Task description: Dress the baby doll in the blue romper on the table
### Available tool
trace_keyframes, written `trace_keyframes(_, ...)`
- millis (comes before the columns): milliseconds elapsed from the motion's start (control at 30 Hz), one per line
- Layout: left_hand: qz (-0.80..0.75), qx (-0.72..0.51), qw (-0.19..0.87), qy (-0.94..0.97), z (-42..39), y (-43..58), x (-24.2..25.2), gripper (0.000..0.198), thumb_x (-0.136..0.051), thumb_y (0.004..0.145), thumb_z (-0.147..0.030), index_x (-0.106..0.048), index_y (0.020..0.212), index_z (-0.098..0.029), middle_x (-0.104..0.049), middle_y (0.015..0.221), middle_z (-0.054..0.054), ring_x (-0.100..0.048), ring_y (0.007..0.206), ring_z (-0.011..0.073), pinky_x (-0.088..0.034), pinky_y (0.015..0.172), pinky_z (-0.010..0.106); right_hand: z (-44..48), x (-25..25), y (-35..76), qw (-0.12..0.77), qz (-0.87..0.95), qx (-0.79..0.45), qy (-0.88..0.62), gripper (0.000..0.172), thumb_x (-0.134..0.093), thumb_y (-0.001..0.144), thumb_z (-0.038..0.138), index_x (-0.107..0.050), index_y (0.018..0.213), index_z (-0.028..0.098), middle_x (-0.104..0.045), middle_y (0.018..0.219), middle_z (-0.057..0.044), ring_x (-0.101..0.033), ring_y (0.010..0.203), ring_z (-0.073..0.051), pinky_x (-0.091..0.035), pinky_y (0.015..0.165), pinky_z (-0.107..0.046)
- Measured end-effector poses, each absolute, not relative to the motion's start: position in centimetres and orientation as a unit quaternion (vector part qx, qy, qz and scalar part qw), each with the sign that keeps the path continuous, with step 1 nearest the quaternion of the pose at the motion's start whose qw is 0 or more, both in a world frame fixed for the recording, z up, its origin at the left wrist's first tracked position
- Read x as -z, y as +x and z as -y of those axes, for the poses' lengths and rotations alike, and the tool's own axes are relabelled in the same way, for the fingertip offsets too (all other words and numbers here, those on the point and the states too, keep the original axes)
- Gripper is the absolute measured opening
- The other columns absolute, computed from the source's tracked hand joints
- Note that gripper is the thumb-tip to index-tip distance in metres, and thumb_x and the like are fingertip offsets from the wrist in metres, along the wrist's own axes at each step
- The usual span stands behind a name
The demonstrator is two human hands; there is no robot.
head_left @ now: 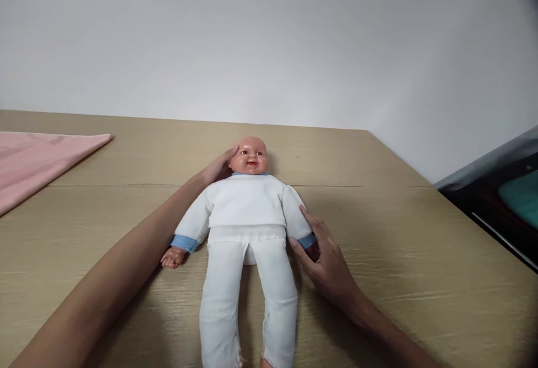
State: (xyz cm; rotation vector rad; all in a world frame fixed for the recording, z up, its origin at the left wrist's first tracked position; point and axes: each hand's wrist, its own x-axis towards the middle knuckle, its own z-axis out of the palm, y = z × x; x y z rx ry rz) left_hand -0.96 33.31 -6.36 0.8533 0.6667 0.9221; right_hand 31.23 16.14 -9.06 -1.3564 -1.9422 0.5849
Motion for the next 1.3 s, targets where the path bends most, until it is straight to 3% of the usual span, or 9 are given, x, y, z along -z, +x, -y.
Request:
trace_keyframes(200, -0.324, -0.435, 0.752, 0.375, -33.9, -0.9, 7.4, 0.068, -0.060, 0.102, -0.068, -0.071, 0.145, -0.016, -0.074, 0.145, 0.015, -0.065, 0.143, 0.0376, -0.047, 0.129, 0.050, -16.1, 9.1, 31.6, 0.322, 0.762, -0.206, -0.522, 0.067, -0.062, 0.107, 0.042, -0.035, 0.168, 0.038, -0.058, 0.156, -0.010, -0.057, 0.145, -0.031, -0.050, 0.121, -0.053)
trace_keyframes(700, -0.301, -0.438, 0.751, 0.392, -33.8, -0.7, 7.7, 0.070, -0.058, 0.104, -0.067, -0.065, 0.150, -0.015, -0.070, 0.151, 0.017, -0.060, 0.148, 0.0383, -0.035, 0.135, 0.053, -16.2, 9.1, 31.7, 0.316, 0.758, -0.226, -0.524, 0.068, -0.063, 0.104, 0.046, -0.037, 0.167, 0.038, -0.059, 0.157, -0.011, -0.058, 0.144, -0.035, -0.050, 0.120, -0.057)
trace_keyframes(967, -0.320, -0.422, 0.755, 0.387, -33.8, -0.7, 7.3, 0.068, -0.060, 0.102, -0.069, -0.070, 0.144, -0.016, -0.071, 0.150, 0.016, -0.061, 0.147, 0.0379, -0.040, 0.133, 0.050, -16.4, 8.7, 32.1, 0.306, 0.733, -0.209, -0.570, 0.100, -0.084, 0.086, 0.055, -0.034, 0.170, 0.033, -0.067, 0.148, -0.015, -0.063, 0.135, -0.042, -0.053, 0.112, -0.062)
trace_keyframes(1067, -0.333, -0.412, 0.758, 0.380, -33.8, -0.8, 7.4, 0.072, -0.062, 0.100, -0.072, -0.070, 0.143, -0.016, -0.071, 0.149, 0.017, -0.062, 0.145, 0.0387, -0.041, 0.132, 0.049, -16.5, 8.3, 32.3, 0.306, 0.745, -0.210, -0.554, 0.095, -0.086, 0.085, 0.054, -0.040, 0.166, 0.032, -0.066, 0.151, -0.014, -0.061, 0.137, -0.041, -0.051, 0.115, -0.061)
trace_keyframes(1167, -0.354, -0.408, 0.750, 0.381, -33.7, -0.8, 7.5, 0.073, -0.063, 0.098, -0.073, -0.070, 0.144, -0.017, -0.075, 0.144, 0.016, -0.065, 0.142, 0.0392, -0.045, 0.130, 0.049, -16.5, 8.1, 32.4, 0.324, 0.739, -0.219, -0.549, 0.078, -0.078, 0.091, 0.058, -0.050, 0.158, 0.028, -0.064, 0.152, -0.016, -0.060, 0.138, -0.040, -0.048, 0.117, -0.061)
trace_keyframes(1300, -0.375, -0.405, 0.742, 0.380, -33.3, -0.8, 6.9, 0.073, -0.062, 0.097, -0.074, -0.072, 0.141, -0.016, -0.075, 0.143, 0.017, -0.068, 0.139, 0.0396, -0.050, 0.126, 0.049, -16.7, 8.2, 32.6, 0.387, 0.663, -0.310, -0.560, 0.060, -0.055, 0.103, 0.063, -0.058, 0.148, 0.024, -0.065, 0.147, -0.017, -0.066, 0.126, -0.034, -0.056, 0.105, -0.053)
